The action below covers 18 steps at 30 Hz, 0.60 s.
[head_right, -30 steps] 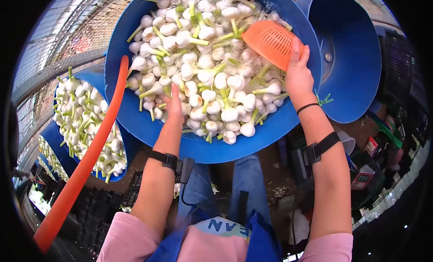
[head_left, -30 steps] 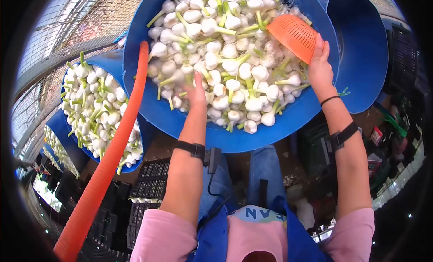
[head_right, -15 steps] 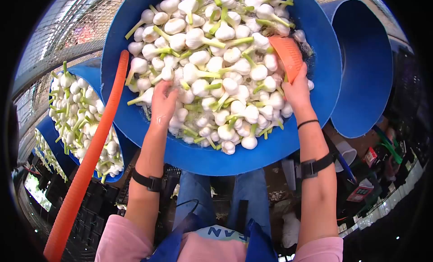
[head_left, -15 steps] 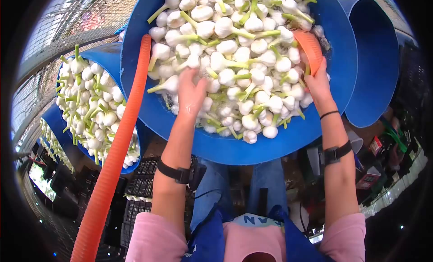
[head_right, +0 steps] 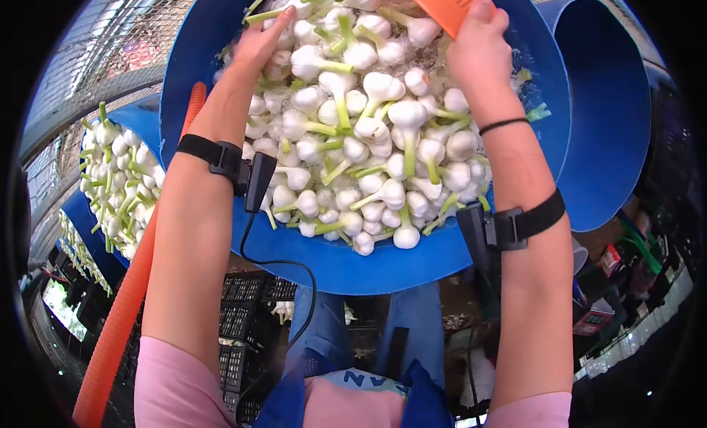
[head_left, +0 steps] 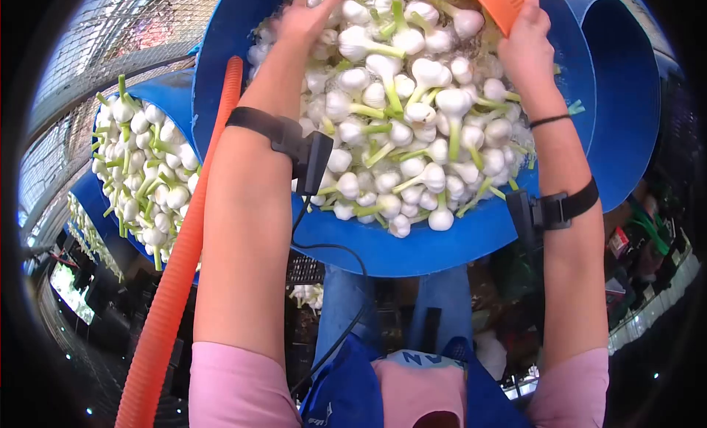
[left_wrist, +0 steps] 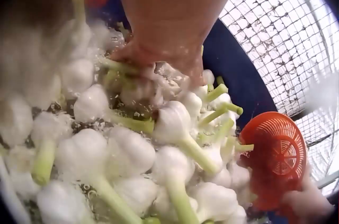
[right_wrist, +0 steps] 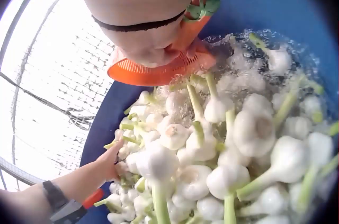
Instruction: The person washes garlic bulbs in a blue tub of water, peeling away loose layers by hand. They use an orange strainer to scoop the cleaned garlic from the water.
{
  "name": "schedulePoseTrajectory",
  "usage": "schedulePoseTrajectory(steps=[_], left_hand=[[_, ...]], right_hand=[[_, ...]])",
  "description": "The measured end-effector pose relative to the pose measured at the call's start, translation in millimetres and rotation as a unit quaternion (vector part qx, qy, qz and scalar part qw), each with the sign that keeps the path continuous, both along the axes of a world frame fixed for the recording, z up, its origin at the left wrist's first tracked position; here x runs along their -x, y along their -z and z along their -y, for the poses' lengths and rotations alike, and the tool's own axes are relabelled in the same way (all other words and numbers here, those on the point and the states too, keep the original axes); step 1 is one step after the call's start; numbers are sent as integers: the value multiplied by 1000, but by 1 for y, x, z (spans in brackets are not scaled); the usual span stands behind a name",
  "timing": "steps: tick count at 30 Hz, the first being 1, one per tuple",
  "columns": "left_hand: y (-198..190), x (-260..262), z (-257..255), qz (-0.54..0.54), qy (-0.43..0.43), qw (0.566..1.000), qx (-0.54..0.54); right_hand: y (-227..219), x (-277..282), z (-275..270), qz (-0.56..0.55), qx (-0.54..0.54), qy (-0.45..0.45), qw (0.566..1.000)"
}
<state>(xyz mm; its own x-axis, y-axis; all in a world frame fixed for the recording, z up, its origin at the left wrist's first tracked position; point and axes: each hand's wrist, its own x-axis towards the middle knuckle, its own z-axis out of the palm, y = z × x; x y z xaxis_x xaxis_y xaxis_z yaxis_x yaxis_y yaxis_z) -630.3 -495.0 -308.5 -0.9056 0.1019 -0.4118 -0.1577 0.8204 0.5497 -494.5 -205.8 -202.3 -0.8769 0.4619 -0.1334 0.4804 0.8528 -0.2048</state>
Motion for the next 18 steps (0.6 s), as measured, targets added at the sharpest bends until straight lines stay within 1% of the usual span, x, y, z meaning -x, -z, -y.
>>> schedulePoseTrajectory(steps=[2, 5, 6, 8, 9, 11, 13, 14, 16, 17, 18], left_hand=[[-15, -19, -5, 112, -61, 988, -93], [0, -48, -9, 35, 38, 998, 32], [-15, -60, -16, 31, 127, 988, 78], [-23, -80, -21, 27, 132, 989, 57], [-34, -87, -20, 42, 134, 990, 4], [-63, -110, -8, 80, 135, 983, -98], [-72, -134, 11, 11, 118, 990, -82], [-77, -147, 20, -24, 108, 991, -74], [-103, -173, 36, 44, 91, 991, -91], [-117, -187, 40, 52, 105, 992, -39], [-122, -198, 50, 45, 144, 989, 4]], right_hand=[[21, 19, 21, 55, -4, 16, 998], [44, 19, 36, 98, 105, 26, 989], [28, 10, 47, 69, 185, 18, 980], [43, -10, 42, 28, 140, -55, 988], [26, -15, 39, 31, 152, -76, 985], [-25, -49, 43, 47, 182, -119, 975], [-53, -91, 39, 26, 203, -127, 970], [-65, -114, 39, 33, 219, -123, 967], [-96, -146, 39, 32, 245, -102, 964], [-112, -158, 42, 27, 261, -86, 961], [-122, -171, 46, 24, 279, -67, 958]])
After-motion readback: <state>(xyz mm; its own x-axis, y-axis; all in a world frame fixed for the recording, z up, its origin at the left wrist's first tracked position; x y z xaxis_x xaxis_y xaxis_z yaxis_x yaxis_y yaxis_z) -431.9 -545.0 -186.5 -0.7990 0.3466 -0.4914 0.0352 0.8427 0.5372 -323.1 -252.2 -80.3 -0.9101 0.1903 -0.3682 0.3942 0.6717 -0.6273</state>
